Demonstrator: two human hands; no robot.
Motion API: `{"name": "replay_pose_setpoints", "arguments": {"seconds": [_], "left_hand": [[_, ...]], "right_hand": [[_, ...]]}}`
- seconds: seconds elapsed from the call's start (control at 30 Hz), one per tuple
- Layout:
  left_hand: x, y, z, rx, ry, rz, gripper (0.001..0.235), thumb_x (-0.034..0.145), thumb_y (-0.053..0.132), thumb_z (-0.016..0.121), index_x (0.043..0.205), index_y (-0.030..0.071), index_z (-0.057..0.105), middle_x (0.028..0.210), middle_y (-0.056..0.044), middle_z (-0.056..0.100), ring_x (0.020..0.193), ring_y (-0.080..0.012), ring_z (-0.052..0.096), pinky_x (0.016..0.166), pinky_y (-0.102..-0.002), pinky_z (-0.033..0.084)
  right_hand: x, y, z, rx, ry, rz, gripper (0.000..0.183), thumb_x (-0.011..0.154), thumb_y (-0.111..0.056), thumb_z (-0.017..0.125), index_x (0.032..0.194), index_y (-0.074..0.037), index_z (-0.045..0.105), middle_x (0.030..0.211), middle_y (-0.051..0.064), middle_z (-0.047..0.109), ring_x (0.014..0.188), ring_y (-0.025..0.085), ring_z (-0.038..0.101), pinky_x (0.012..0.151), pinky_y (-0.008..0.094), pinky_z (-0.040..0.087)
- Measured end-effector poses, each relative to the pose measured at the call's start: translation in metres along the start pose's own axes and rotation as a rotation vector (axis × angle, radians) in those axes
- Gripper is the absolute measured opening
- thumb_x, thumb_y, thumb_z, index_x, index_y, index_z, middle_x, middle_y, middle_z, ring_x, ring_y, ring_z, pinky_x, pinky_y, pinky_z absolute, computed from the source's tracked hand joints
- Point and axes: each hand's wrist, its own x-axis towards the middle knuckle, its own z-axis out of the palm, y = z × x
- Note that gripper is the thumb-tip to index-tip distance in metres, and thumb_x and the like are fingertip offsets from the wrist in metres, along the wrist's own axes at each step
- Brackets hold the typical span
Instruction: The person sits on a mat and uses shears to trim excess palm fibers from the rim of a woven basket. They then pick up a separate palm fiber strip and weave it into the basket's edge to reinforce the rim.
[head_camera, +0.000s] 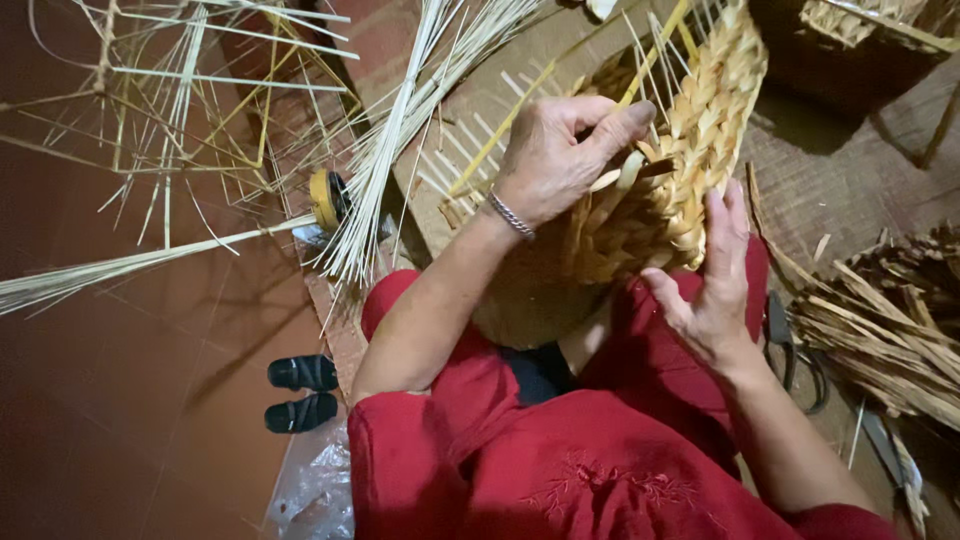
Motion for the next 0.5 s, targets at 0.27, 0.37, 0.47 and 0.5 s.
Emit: {"name": "replay_pose_setpoints", "arguments": {"seconds": [0.27,0.37,0.47,0.5], "left_hand": [[0.036,-0.051,-0.023,-0.331,-0.245,0.084,0.052,0.110,0.046,0.048,0.141,0.006,0.059,0.131,-0.015,0.071,0.120,-0.0244,0.072,0.103,-0.042,0.059],[-0.005,-0.075,-0.056,-0.004,0.156,0.186,0.043,0.119,0.019,0.043,0.159,0.004,0.043,0.161,-0.021,0.050,0.153,-0.0312,0.047,0.130,-0.047,0.041],[-0.066,-0.096,-0.045,-0.104,0.443,-0.025,0.068,0.108,0.023,0.060,0.163,0.004,0.025,0.167,-0.024,0.037,0.156,-0.0346,0.039,0.128,-0.049,0.034],[-0.086,-0.101,-0.035,-0.096,0.482,-0.090,0.082,0.103,0.026,0.067,0.163,0.003,0.017,0.169,-0.027,0.027,0.159,-0.0372,0.029,0.131,-0.050,0.027]], "right_hand": [[-0.001,0.017,-0.004,0.121,0.170,0.154,0.062,0.113,-0.026,0.061,0.165,-0.004,0.036,0.161,0.024,0.044,0.148,0.032,0.048,0.125,0.041,0.040],[0.000,0.032,-0.010,0.376,0.231,0.272,0.054,0.119,-0.026,0.057,0.165,-0.004,0.037,0.151,0.016,0.052,0.136,0.022,0.054,0.119,0.035,0.045],[-0.002,0.047,-0.015,0.468,0.260,0.251,0.046,0.121,-0.024,0.054,0.159,-0.003,0.039,0.148,0.011,0.054,0.132,0.018,0.054,0.118,0.031,0.045],[-0.003,0.051,-0.015,0.478,0.300,0.355,0.048,0.117,-0.024,0.054,0.158,-0.003,0.040,0.139,0.010,0.054,0.121,0.018,0.051,0.109,0.031,0.043]]}}
